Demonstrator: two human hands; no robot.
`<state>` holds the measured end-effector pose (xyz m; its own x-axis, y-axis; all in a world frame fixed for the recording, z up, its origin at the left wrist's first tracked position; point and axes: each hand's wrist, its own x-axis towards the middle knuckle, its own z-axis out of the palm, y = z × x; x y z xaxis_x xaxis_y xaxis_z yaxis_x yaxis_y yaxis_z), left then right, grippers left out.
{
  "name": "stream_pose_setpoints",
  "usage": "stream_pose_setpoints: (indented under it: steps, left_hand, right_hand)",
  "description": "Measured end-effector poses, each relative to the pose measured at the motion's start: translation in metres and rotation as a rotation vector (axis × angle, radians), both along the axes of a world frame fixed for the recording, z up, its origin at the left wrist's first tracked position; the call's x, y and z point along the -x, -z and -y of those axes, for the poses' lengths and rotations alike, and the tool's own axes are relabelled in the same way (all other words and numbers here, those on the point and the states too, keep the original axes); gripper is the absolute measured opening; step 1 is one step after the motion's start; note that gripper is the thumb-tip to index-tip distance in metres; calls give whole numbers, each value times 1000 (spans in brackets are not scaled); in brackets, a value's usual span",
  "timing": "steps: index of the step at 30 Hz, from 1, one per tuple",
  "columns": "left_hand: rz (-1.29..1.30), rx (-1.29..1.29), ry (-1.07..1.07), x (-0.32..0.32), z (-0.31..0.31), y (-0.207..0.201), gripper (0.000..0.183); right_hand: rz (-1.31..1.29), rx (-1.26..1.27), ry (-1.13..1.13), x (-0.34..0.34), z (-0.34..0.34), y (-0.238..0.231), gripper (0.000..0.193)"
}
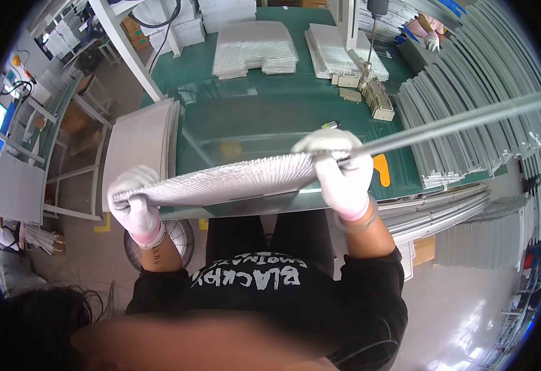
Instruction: Assemble air filters by placing mesh into frames and securing them with a hammer and electric screwdriver.
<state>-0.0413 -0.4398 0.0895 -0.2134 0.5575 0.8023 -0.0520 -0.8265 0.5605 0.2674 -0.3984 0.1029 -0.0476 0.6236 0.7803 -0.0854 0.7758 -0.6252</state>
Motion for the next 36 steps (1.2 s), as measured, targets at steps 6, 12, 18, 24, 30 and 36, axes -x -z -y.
stream_pose_setpoints:
  steps: [6, 12, 18, 24, 30, 36]
  left_hand:
    - [-290, -109, 150, -1, 10, 5, 22]
    - [-849, 40, 728, 25, 19, 51, 29]
    - [-1356, 330, 463, 33, -4, 125, 58]
    - [-1408, 272, 563, 33, -24, 126, 58]
    - [-1459, 289, 603, 35, -28, 131, 61]
    - [-1429, 292, 635, 36, -26, 133, 68]
  right_hand:
    - [-24, -21, -152, -22, 10, 34, 23]
    - [15, -13, -445, -48, 51, 66, 36]
    - [66, -141, -384, -45, 77, 59, 35]
    - [104, -97, -405, -53, 77, 63, 29]
    - [87, -102, -394, -49, 77, 64, 29]
    - [57, -63, -305, -38, 83, 57, 29]
